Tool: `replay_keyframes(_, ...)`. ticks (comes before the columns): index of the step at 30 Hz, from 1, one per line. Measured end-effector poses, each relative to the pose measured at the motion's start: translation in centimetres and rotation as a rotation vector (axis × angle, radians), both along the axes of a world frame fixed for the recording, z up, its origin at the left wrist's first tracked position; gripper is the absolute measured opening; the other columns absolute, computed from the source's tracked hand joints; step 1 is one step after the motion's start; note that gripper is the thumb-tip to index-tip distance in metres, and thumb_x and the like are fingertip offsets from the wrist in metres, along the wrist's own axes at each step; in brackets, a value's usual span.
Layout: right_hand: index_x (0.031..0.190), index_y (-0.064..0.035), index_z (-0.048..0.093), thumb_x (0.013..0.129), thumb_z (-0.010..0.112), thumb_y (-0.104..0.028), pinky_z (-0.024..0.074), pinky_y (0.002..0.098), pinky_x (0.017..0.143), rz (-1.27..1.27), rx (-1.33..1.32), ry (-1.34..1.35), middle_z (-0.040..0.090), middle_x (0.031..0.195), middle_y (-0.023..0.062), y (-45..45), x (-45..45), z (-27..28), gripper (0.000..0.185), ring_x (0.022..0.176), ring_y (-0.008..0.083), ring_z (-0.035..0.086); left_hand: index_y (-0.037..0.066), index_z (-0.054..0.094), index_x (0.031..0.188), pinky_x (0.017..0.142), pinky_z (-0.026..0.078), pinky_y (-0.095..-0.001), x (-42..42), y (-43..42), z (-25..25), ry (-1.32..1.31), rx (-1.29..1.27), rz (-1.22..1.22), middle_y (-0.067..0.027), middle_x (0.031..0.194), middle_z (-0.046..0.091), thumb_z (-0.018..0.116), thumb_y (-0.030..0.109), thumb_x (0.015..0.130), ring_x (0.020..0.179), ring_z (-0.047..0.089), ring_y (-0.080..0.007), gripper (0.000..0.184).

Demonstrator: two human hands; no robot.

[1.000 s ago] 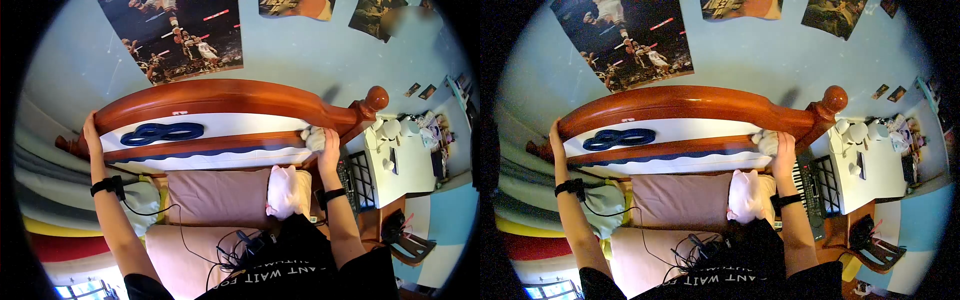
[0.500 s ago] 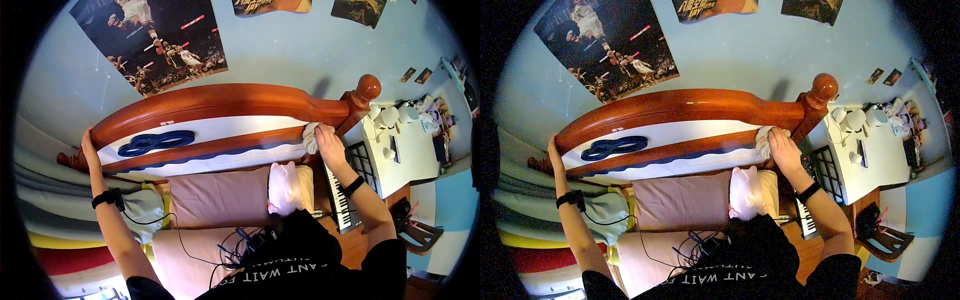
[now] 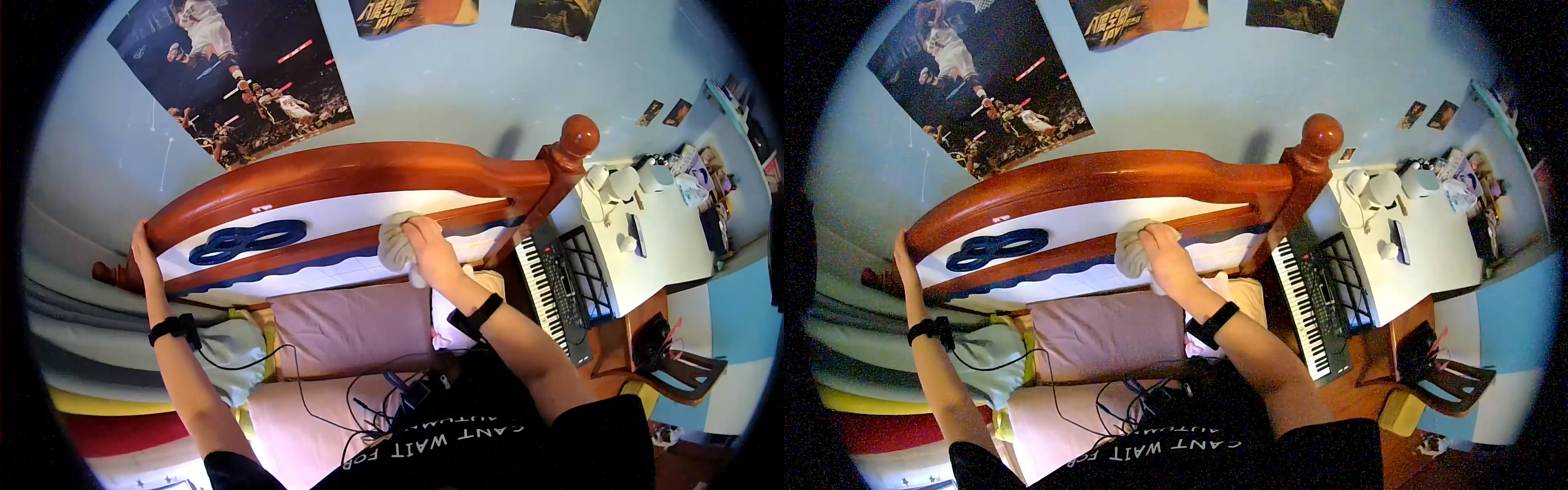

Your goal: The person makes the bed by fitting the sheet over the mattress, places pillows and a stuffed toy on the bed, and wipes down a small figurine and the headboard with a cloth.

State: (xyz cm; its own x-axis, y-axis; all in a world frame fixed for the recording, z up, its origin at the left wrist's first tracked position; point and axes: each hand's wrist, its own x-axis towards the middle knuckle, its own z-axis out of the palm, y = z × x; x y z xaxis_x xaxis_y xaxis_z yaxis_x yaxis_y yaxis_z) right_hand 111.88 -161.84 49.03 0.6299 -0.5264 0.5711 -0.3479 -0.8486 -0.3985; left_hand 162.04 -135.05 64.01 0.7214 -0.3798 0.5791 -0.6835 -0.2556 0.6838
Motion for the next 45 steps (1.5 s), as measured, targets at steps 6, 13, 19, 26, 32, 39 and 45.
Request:
replay_keyframes(6,0.114,0.0020,0.048,0.067,0.061,0.000,0.0468,0.0353,0.085,-0.319,0.655,-0.249,0.058,0.103,0.0206,-2.2,-9.6,-1.9,0.049,0.095,0.0311,0.058,0.001,0.053,0.118,0.098,0.032,-0.0337,0.9,0.3,-0.1,0.041,0.007,-0.067,-0.0130,0.120,0.052,0.034,0.029,0.094,0.112,0.047,-0.0251,0.041)
replay_keyframes(13,0.106,0.0045,0.052,0.079,0.063,-0.014,0.0457,0.0335,0.079,-0.484,0.742,-0.544,0.062,0.097,0.0157,-7.7,-12.7,-4.4,0.035,0.089,0.0246,0.059,0.000,0.056,0.113,0.098,0.031,-0.0321,-0.4,-0.3,0.6,0.051,-0.009,-0.023,-0.0135,0.119,0.053,0.034,0.033,0.095,0.113,0.047,-0.0248,0.044)
replay_keyframes(19,0.118,0.0011,0.048,0.082,0.059,-0.016,0.0451,0.0354,0.090,0.130,1.670,-0.687,0.058,0.112,0.0118,-2.5,-11.4,0.0,0.041,0.102,0.0243,0.057,0.003,0.052,0.123,0.103,0.027,-0.0308,-3.6,0.6,2.0,0.211,-0.144,-0.247,-0.0090,0.127,0.049,0.037,0.030,0.095,0.119,0.043,-0.0205,0.042)
replay_keyframes(26,0.127,0.0002,0.042,0.083,0.056,-0.032,0.0386,0.0422,0.098,0.452,2.115,-0.840,0.051,0.124,0.0172,-0.5,-9.4,3.0,0.056,0.113,0.0314,0.050,0.004,0.056,0.097,0.079,0.042,-0.0264,-20.2,3.3,-2.8,0.179,-0.367,-0.106,-0.0054,0.093,0.057,0.053,0.014,0.089,0.081,0.052,-0.0135,0.013)
replay_keyframes(32,0.127,-0.0013,0.039,0.085,0.055,-0.044,0.0381,0.0423,0.098,0.524,2.204,-0.522,0.050,0.123,0.0170,3.1,-4.0,4.6,0.062,0.113,0.0299,0.049,0.006,0.058,0.106,0.086,0.045,-0.0305,-35.9,-2.9,-5.3,0.409,0.355,-0.625,-0.0096,0.111,0.056,0.068,0.008,0.075,0.101,0.055,-0.0236,0.032)
replay_keyframes(39,0.127,-0.0050,0.040,0.076,0.070,-0.041,0.0398,0.0370,0.096,0.711,2.104,-0.384,0.050,0.122,0.0087,3.3,-2.4,2.6,0.069,0.111,0.0222,0.050,0.005,0.058,0.097,0.075,0.047,-0.0299,-37.9,-7.9,-7.8,0.122,0.311,-0.695,-0.0098,0.102,0.055,0.073,0.011,0.071,0.086,0.056,-0.0232,0.031)
replay_keyframes(45,0.128,0.0003,0.040,0.073,0.072,-0.014,0.0370,0.0329,0.098,0.647,1.756,0.104,0.053,0.121,0.0109,2.2,-3.6,2.9,0.065,0.112,0.0211,0.050,0.002,0.059,0.094,0.072,0.042,-0.0236,-36.5,-7.7,-9.9,0.812,0.334,-0.904,-0.0023,0.088,0.056,0.074,0.009,0.073,0.084,0.052,-0.0105,0.027)
